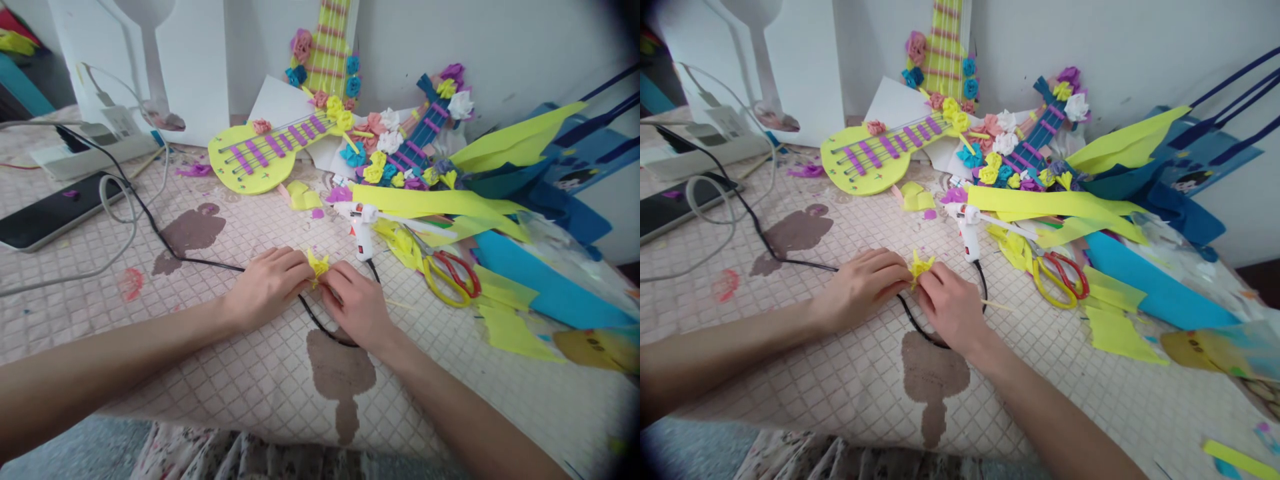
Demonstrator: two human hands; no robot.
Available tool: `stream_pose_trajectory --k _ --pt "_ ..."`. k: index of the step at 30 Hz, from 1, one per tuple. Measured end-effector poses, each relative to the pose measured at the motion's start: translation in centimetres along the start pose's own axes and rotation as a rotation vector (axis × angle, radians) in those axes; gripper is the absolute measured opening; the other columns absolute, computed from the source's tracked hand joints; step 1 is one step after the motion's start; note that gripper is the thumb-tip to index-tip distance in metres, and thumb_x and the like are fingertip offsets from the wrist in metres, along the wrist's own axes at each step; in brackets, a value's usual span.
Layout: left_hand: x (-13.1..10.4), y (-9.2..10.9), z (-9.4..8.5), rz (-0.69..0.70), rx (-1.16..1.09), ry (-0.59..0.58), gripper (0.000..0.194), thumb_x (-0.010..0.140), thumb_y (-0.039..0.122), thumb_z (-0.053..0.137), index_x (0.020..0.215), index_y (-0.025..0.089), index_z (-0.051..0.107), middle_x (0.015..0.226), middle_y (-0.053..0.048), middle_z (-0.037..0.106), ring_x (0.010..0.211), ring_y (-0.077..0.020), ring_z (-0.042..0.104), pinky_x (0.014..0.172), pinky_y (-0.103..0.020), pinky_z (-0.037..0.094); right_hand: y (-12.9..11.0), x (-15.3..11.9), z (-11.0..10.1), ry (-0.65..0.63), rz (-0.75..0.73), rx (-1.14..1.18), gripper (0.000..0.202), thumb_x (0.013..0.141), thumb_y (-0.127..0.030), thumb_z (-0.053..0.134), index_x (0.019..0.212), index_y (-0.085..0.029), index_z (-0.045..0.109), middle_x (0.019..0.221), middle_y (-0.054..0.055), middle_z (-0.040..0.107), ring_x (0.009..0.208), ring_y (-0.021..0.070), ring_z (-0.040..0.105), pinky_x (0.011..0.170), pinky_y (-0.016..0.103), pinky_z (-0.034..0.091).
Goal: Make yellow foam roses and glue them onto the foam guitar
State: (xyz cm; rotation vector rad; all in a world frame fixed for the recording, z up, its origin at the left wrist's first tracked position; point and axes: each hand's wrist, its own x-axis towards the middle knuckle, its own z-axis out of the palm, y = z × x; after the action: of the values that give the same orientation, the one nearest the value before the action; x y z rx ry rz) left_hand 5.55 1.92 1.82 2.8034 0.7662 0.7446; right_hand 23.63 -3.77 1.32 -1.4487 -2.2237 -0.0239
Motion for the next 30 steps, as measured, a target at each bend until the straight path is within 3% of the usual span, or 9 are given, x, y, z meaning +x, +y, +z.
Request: stream_pose_trajectory --k 5,16,22,30 --pt "-0.03 -0.03 -0.03 -0.002 -0.058 -0.019 0.013 0.09 0.017 0.046 0.09 0.015 0.059 0.088 -0.005 0.06 0.084 -0.0167 0.055 0.075 -0.031 0.047 0.06 0.0 0.09 0.011 0.009 0.012 0.013 0.088 -0.019 0.045 0.087 -0.018 0.058 0.085 0.004 0.061 0.076 0.0135 0.058 0.061 0.024 0.041" --pt "0.01 -0.04 0.18 -0.14 -0.307 -0.033 0.01 0.085 0.013 0.05 0.084 0.014 0.06 0.082 -0.004 0.058 0.075 -0.0132 0.055 0.067 -0.025 0.047 -0.08 0.13 -0.18 -0.04 0.002 0.029 0.014 0.087 -0.018 0.044 0.081 -0.018 0.056 0.078 0.003 0.059 0.073 0.0135 0.056 0.059 0.024 0.039" --pt "0.16 0.05 -0.05 -0.221 -0.375 -0.05 0.007 0.082 0.011 0.054 0.08 0.013 0.06 0.075 -0.001 0.057 0.067 -0.0101 0.054 0.06 -0.021 0.043 0.1 0.08 -0.02 -0.005 0.005 0.054 0.009 0.088 -0.021 0.048 0.09 -0.017 0.056 0.09 0.005 0.06 0.081 0.0152 0.058 0.062 0.025 0.042" --pt "0.04 -0.01 0.2 -0.218 -0.381 -0.018 0.007 0.08 0.009 0.053 0.079 0.014 0.057 0.076 0.0 0.058 0.066 -0.0094 0.053 0.059 -0.021 0.042 0.09 0.1 0.21 -0.031 -0.037 -0.007 0.021 0.093 -0.023 0.04 0.083 -0.018 0.059 0.085 0.005 0.06 0.077 0.0142 0.056 0.063 0.025 0.041"
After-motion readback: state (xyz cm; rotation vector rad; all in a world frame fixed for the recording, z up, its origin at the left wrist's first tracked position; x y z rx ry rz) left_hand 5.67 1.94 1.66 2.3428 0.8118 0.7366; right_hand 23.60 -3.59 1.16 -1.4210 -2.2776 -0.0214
